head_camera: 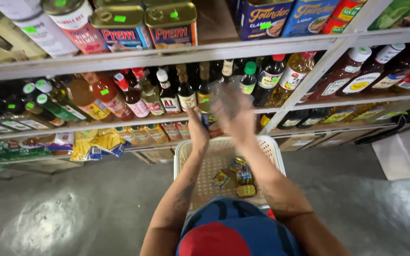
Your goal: Wiping canned goods with a cloth before placing them into a shopping basket in a grocery store.
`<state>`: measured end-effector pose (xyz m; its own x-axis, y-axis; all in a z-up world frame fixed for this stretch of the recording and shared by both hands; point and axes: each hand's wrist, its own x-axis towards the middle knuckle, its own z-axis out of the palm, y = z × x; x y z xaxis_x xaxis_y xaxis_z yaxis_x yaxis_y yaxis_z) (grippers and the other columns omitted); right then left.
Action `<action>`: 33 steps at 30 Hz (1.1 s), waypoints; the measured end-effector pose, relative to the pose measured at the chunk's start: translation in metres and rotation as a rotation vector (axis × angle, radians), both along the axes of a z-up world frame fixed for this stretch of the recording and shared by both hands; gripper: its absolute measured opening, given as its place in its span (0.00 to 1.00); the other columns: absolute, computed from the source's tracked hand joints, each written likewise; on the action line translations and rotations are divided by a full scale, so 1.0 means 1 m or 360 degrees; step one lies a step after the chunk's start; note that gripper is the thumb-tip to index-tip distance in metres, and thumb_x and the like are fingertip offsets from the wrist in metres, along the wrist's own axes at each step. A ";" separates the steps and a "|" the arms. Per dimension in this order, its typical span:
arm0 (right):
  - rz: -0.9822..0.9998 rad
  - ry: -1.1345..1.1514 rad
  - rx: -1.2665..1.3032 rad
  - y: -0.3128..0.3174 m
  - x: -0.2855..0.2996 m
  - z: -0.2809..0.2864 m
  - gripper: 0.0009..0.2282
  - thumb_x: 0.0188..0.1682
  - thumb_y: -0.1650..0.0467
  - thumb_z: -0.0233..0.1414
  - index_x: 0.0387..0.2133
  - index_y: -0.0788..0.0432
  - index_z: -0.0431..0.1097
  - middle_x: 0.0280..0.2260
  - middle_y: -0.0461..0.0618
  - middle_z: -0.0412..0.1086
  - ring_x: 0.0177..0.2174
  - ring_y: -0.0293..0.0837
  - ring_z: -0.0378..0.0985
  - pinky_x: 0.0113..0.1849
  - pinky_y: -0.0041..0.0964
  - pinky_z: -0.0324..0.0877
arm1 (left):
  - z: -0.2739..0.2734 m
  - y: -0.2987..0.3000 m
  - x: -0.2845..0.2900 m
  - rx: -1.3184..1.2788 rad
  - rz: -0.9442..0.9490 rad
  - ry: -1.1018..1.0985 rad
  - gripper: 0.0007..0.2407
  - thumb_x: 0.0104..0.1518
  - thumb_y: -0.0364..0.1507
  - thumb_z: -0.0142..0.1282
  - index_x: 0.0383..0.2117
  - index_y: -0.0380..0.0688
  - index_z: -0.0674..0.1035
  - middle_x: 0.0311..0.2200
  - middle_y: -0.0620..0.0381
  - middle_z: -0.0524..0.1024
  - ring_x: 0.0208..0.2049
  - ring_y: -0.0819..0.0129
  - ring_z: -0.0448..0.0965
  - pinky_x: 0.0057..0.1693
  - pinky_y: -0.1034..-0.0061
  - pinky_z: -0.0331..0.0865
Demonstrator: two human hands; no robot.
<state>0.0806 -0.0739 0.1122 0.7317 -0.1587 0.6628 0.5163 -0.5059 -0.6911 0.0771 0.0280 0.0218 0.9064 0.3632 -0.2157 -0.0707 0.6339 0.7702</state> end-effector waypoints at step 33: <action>0.0539 0.1427 0.1669 -0.010 0.003 0.015 0.29 0.37 0.52 0.66 0.49 0.51 0.69 0.38 0.48 0.64 0.37 0.50 0.67 0.38 0.53 0.61 | 0.049 0.006 0.020 -0.0090 0.0073 0.0112 0.29 0.54 0.58 0.55 0.55 0.52 0.77 0.49 0.50 0.80 0.49 0.62 0.82 0.58 0.63 0.75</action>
